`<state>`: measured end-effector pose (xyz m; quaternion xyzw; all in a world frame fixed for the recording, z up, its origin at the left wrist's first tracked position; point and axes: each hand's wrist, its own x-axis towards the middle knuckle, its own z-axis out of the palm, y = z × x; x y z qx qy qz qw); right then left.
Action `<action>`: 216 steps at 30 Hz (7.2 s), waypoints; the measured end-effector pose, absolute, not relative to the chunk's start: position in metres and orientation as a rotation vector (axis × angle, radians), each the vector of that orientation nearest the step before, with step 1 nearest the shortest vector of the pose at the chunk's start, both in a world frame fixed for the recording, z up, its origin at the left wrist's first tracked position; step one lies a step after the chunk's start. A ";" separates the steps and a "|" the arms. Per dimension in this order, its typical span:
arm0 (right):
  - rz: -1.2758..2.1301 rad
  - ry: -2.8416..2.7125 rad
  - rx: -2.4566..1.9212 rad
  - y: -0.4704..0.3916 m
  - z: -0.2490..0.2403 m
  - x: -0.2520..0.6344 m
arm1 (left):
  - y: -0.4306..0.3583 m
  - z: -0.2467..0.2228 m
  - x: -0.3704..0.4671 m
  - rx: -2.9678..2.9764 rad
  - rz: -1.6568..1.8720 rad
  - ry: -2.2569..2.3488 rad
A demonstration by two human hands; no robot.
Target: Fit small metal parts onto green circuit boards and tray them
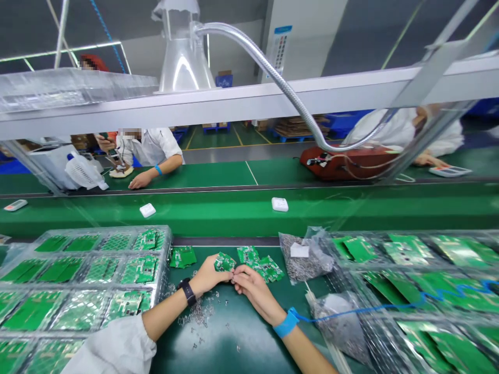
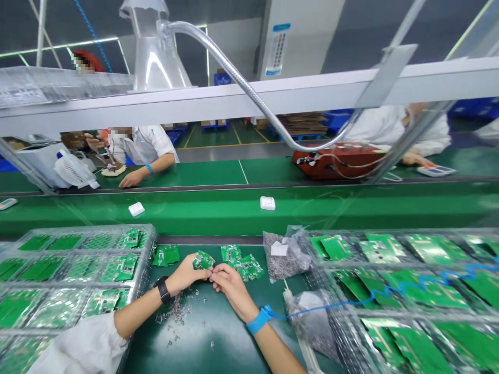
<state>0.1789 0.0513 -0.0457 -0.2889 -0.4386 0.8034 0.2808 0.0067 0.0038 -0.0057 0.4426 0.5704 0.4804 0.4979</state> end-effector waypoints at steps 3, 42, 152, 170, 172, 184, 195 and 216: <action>2.159 -1.164 -0.745 0.052 -0.046 0.177 | 0.004 -0.003 0.006 1.093 1.164 1.395; 2.099 -1.159 -0.736 0.057 -0.047 0.180 | 0.011 0.011 0.001 1.165 1.175 1.541; 1.853 -1.329 -0.791 0.064 -0.046 0.187 | 0.001 0.002 0.000 2.144 0.653 1.680; 1.816 -1.469 -0.759 0.062 -0.057 0.185 | 0.000 0.003 0.004 2.300 0.372 1.733; 1.811 -1.482 -0.757 0.062 -0.056 0.185 | 0.000 0.002 0.004 2.312 0.376 1.746; 1.797 -1.496 -0.761 0.064 -0.052 0.187 | -0.003 -0.001 0.006 2.331 0.411 1.762; 1.724 -1.474 -0.804 0.062 -0.055 0.186 | -0.004 -0.002 0.012 2.177 0.471 1.858; 1.641 -1.455 -0.821 0.057 -0.055 0.183 | -0.004 -0.002 0.012 2.215 0.474 1.838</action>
